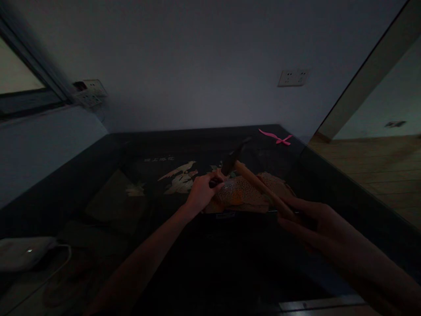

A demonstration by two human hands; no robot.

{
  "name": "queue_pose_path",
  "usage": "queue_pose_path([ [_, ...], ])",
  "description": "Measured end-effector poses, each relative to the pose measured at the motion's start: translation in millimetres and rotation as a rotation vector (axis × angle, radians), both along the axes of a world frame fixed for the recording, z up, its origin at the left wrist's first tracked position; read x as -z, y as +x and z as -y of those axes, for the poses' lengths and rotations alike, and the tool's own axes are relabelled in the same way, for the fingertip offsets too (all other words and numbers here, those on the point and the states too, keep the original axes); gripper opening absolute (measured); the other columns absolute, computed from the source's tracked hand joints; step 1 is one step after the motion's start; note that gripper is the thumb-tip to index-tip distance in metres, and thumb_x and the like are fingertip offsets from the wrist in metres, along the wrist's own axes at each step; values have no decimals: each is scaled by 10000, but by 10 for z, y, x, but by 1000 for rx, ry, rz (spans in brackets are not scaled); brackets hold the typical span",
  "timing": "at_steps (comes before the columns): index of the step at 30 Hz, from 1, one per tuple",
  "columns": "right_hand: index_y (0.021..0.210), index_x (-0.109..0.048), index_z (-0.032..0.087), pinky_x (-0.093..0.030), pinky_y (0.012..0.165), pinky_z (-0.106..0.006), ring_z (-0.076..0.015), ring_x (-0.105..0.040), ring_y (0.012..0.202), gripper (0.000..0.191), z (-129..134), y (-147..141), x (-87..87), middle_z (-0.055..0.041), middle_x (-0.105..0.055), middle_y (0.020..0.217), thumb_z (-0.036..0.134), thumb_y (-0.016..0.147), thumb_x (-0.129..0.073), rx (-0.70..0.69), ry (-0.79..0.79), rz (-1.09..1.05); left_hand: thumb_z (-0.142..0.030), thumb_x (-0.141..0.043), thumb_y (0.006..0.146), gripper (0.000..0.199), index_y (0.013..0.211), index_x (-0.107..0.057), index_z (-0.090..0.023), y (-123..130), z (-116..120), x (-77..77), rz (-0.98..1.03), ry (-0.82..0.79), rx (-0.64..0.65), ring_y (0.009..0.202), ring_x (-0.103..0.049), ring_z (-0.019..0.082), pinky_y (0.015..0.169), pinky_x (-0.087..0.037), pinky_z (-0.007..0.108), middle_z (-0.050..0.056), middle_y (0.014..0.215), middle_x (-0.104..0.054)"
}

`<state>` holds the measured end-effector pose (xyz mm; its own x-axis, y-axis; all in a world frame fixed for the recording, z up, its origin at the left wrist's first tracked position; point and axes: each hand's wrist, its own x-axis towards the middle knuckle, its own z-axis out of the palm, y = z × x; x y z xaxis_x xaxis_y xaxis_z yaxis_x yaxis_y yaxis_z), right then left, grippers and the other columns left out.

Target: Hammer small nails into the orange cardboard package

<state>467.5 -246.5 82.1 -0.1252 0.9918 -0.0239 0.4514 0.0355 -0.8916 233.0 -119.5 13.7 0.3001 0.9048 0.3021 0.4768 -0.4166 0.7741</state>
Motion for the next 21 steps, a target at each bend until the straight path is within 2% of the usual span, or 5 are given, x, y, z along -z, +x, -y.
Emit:
queue_pose_path([
  [5,720,-720,206,-284,292,-169,-84,-413,359,87,-95,-98,-41,25,-524,486,253,683,-658,-70,78,74,-168,-629,766,178,939,-667,-185,-26,-14,17,-42,18,-18,807,-665,191,739,-514,304,36,899,-718],
  [7,740,-723,206,-285,294,-173,-85,-414,353,102,-93,-117,-52,23,-528,489,256,687,-651,-70,84,73,-185,-626,771,159,924,-671,-184,-29,-19,24,-46,16,-13,797,-666,192,731,-513,302,37,888,-719],
  [11,916,-724,213,-290,295,-182,-88,-403,349,236,-56,-118,-63,22,-546,510,281,706,-641,-48,88,58,-189,-617,780,69,831,-663,-184,-18,-19,30,-29,23,0,755,-663,174,720,-512,286,23,826,-714],
  [16,755,-701,199,-308,302,-186,-92,-416,358,125,-63,-107,6,26,-517,496,291,703,-634,-59,50,117,-204,-630,774,126,890,-666,-170,-19,-5,22,-86,9,-26,788,-661,202,729,-508,318,53,865,-714],
  [21,916,-697,198,-307,304,-181,-94,-419,365,224,-55,-124,-24,31,-513,504,309,745,-603,-61,105,136,-173,-615,787,60,828,-659,-175,-20,5,12,-47,28,23,781,-662,173,743,-501,280,29,839,-707],
])
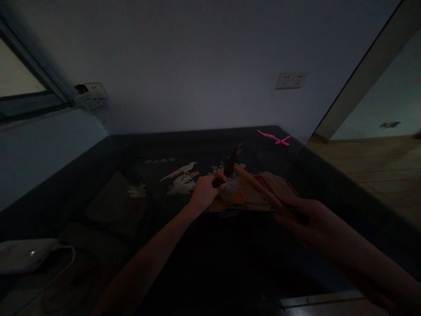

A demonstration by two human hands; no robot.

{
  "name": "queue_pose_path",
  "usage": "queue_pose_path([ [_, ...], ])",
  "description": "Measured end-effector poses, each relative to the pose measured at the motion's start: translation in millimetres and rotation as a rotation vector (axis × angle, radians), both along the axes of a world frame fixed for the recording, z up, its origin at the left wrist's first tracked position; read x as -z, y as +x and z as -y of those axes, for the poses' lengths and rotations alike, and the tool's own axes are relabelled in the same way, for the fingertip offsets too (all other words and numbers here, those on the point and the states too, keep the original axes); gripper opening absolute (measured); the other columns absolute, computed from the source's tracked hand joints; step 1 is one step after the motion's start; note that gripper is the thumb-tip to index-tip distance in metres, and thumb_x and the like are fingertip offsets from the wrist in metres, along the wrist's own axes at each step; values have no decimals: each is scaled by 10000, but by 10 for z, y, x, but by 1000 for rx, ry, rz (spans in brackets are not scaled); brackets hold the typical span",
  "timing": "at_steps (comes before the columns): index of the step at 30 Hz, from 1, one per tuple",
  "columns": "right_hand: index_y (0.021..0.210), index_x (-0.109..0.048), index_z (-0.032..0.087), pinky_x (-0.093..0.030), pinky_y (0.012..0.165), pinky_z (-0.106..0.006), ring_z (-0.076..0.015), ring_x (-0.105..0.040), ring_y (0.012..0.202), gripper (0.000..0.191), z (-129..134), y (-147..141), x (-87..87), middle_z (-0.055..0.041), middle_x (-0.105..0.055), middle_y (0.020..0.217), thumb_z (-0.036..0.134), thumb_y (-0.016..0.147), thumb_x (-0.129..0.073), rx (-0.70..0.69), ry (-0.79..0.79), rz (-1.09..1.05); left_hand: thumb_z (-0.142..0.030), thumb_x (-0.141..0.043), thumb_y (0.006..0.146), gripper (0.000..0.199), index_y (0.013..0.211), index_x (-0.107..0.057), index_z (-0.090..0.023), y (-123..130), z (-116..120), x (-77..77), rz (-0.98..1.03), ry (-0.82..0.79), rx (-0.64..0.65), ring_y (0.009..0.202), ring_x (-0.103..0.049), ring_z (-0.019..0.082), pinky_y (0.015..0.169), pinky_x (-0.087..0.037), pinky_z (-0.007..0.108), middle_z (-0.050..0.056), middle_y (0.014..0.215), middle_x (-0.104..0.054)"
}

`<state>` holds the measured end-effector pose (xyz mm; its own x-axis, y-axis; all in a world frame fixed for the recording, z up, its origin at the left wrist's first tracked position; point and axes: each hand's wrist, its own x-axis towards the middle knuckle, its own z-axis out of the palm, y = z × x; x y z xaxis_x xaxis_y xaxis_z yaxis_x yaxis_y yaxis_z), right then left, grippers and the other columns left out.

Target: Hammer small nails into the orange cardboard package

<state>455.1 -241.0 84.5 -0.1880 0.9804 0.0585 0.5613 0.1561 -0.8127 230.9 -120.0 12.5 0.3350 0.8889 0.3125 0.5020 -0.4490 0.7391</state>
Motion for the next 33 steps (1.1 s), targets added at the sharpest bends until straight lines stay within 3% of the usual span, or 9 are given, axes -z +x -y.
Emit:
queue_pose_path([
  [8,851,-648,149,-322,366,-179,-84,-427,421,174,-2,-12,-29,24,-505,567,270,790,-539,-68,-91,134,-232,-619,790,145,915,-670,-178,-3,-16,23,-118,-5,-62,830,-657,192,757,-497,289,41,894,-713],
  [13,936,-636,163,-315,362,-182,-83,-413,410,211,12,15,-9,31,-481,560,289,809,-525,-65,-72,95,-191,-613,789,93,865,-665,-189,5,-11,23,-74,-22,-47,790,-657,155,749,-501,262,11,860,-711],
  [18,876,-658,164,-324,356,-185,-91,-434,415,181,-2,11,68,18,-524,567,279,771,-564,-48,-113,83,-196,-638,760,217,974,-669,-178,0,-9,17,-136,-9,-75,843,-656,196,754,-497,289,38,900,-717],
  [24,858,-658,167,-310,344,-183,-87,-408,409,197,28,60,36,18,-511,559,321,770,-571,-24,-138,27,-204,-613,784,121,884,-678,-183,14,-16,16,-119,-10,-62,781,-657,168,727,-490,269,18,857,-716],
  [30,831,-647,161,-330,358,-182,-89,-431,432,173,13,36,86,11,-528,597,293,766,-557,-44,-147,85,-180,-633,759,257,1014,-662,-186,5,-22,33,-155,-28,-77,870,-657,200,774,-490,292,40,950,-713],
  [33,899,-649,162,-337,368,-184,-92,-443,438,205,25,49,77,9,-545,604,300,800,-534,-60,-131,97,-207,-629,773,217,986,-669,-191,9,-9,18,-151,-26,-91,846,-658,198,760,-491,287,35,922,-715],
])
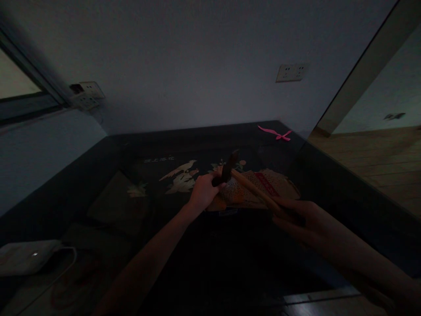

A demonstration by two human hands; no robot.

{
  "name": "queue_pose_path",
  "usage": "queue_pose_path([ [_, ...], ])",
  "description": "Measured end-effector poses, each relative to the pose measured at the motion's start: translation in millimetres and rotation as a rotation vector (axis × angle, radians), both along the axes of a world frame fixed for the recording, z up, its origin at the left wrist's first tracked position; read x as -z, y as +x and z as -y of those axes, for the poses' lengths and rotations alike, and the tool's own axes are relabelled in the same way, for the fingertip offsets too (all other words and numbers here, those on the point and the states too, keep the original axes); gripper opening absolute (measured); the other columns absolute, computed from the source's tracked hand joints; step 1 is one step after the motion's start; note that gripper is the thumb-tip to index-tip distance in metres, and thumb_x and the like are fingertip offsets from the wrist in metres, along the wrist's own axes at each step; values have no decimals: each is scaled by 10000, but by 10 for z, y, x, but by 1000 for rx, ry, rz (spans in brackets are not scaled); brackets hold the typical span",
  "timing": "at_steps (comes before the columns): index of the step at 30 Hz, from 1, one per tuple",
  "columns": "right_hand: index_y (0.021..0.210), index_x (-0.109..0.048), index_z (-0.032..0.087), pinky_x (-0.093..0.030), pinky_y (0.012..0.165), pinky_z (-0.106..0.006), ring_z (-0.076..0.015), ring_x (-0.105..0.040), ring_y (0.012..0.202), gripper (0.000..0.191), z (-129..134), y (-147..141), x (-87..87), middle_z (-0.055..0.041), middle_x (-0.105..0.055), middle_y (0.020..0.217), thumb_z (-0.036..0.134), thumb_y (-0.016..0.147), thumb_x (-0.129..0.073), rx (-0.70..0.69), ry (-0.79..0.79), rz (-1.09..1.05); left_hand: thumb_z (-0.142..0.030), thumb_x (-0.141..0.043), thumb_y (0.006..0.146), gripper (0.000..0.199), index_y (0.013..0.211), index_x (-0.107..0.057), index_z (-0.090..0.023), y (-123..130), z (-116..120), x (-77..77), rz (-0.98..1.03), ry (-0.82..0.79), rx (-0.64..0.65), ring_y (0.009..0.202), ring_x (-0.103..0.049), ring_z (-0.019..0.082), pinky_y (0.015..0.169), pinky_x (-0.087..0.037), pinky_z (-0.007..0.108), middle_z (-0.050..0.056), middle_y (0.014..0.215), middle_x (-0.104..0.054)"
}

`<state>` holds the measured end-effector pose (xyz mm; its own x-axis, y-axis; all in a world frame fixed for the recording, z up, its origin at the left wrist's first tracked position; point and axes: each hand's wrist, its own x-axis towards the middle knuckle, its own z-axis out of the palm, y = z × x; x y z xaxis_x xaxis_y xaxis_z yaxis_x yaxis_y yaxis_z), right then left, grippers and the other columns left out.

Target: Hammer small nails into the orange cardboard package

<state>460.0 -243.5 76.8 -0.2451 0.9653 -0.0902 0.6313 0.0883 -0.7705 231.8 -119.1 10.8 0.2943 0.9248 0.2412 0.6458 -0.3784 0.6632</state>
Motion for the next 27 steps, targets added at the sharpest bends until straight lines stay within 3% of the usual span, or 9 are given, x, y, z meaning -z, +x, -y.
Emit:
queue_pose_path([
  [10,1072,-656,165,-347,375,-185,-100,-449,451,330,-10,-3,73,18,-538,594,319,792,-571,48,-32,-87,-182,-629,774,157,924,-674,-175,-22,4,-18,-41,22,9,822,-648,194,746,-482,287,42,892,-709],
  [20,1210,-554,119,-326,354,-188,-87,-408,426,540,-33,-38,490,48,-460,582,433,774,-618,271,-101,-413,-152,-620,773,28,795,-623,-169,-55,5,-81,25,121,81,771,-619,143,720,-469,252,5,805,-663],
  [27,1183,-565,153,-364,370,-196,-84,-437,450,486,-18,-26,648,21,-500,679,410,777,-638,240,-90,-517,-199,-633,777,72,835,-619,-158,-83,-28,-136,-130,168,95,821,-596,167,744,-466,288,25,855,-624],
])
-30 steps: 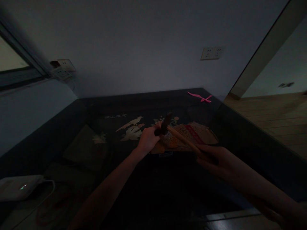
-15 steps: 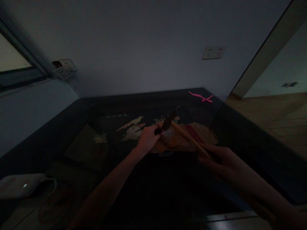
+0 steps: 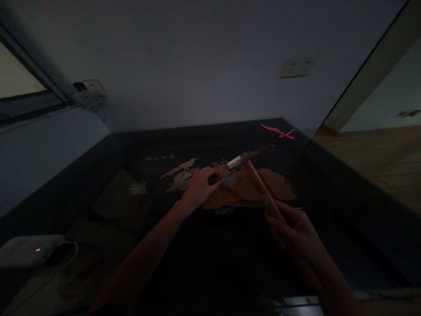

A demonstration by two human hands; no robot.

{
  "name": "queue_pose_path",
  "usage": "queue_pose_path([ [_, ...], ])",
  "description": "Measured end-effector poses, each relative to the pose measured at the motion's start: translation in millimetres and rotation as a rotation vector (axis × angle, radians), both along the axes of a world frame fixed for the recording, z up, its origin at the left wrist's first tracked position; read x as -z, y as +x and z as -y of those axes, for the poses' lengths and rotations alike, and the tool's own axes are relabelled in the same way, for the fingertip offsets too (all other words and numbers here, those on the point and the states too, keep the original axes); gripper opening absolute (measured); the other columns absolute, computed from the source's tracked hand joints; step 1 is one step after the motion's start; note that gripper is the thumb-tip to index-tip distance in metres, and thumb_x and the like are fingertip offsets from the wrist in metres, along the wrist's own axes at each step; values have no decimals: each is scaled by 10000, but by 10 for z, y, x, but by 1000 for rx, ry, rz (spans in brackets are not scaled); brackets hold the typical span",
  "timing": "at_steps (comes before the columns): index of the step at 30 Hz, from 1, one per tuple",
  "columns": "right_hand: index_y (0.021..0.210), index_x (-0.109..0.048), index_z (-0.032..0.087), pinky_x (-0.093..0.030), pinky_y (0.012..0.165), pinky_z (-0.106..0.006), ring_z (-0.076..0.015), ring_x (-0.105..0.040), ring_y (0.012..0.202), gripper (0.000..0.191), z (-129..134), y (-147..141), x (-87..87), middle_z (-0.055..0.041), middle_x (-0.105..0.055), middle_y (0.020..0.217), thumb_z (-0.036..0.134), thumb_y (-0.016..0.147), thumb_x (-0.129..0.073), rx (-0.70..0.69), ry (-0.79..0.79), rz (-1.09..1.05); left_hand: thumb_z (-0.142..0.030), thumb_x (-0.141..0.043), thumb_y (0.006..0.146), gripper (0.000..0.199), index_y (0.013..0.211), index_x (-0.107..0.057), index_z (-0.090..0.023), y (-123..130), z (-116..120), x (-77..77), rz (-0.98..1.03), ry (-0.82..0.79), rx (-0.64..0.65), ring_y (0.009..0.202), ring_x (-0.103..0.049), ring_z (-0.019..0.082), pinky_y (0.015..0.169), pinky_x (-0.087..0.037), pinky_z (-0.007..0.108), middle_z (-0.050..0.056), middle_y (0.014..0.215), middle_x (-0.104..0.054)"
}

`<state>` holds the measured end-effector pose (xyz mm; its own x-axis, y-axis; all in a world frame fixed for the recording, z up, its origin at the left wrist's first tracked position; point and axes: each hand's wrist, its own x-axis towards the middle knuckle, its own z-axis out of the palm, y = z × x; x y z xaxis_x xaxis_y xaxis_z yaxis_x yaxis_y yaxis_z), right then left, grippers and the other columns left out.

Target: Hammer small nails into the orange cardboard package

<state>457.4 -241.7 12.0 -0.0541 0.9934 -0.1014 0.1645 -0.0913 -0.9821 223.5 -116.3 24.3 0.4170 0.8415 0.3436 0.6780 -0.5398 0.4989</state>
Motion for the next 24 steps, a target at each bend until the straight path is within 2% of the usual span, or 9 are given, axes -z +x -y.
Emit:
queue_pose_path([
  [4,1187,-575,159,-365,365,-201,-85,-428,431,495,32,33,-10,23,-501,653,417,769,-636,19,-8,-4,-246,-618,801,208,996,-604,-174,-80,82,-168,-7,70,-1,913,-592,178,824,-457,312,45,969,-631],
  [7,1197,-579,163,-373,362,-200,-88,-433,420,512,45,41,-9,27,-505,618,424,761,-643,40,-15,19,-261,-546,855,167,994,-608,-194,-141,365,-332,17,184,30,963,-586,173,869,-438,303,43,995,-641],
  [9,1199,-581,163,-373,357,-196,-86,-437,409,514,49,48,0,29,-513,608,419,759,-650,42,-20,15,-264,-493,888,159,966,-620,-211,-159,613,-356,-34,197,163,922,-602,153,857,-435,273,28,948,-665],
  [11,1191,-587,160,-372,353,-195,-86,-442,405,509,53,56,12,27,-522,605,411,754,-657,48,-19,3,-272,-460,906,187,989,-623,-231,-156,829,-270,-193,131,360,886,-615,144,831,-439,260,15,937,-682],
  [12,1186,-590,159,-369,349,-194,-86,-442,402,506,56,59,16,26,-525,606,408,752,-660,47,-15,-5,-280,-449,911,201,1006,-621,-237,-149,907,-191,-294,79,404,870,-621,147,808,-446,260,15,944,-685],
  [13,1183,-591,159,-367,347,-194,-86,-442,402,503,59,62,19,25,-527,608,406,751,-662,45,-11,-10,-279,-436,916,215,1023,-617,-233,-139,961,-97,-388,27,381,852,-627,152,780,-455,262,21,948,-686],
  [15,1183,-589,166,-366,347,-192,-85,-444,407,492,69,64,17,21,-533,627,400,756,-660,41,-5,-13,-260,-421,918,229,1046,-606,-215,-114,1001,100,-542,-65,231,806,-639,163,720,-472,265,37,952,-682],
  [18,1184,-586,173,-372,348,-193,-85,-446,415,485,80,60,3,11,-543,666,404,763,-649,25,0,-17,-245,-421,910,232,1068,-586,-203,-69,967,313,-661,-127,69,796,-649,188,657,-490,271,57,980,-666],
  [24,1173,-590,158,-390,350,-195,-86,-456,421,499,80,64,6,-8,-559,693,430,759,-646,14,23,-19,-205,-412,905,208,1035,-574,-187,8,917,438,-754,-138,17,763,-658,203,617,-499,280,72,958,-663],
])
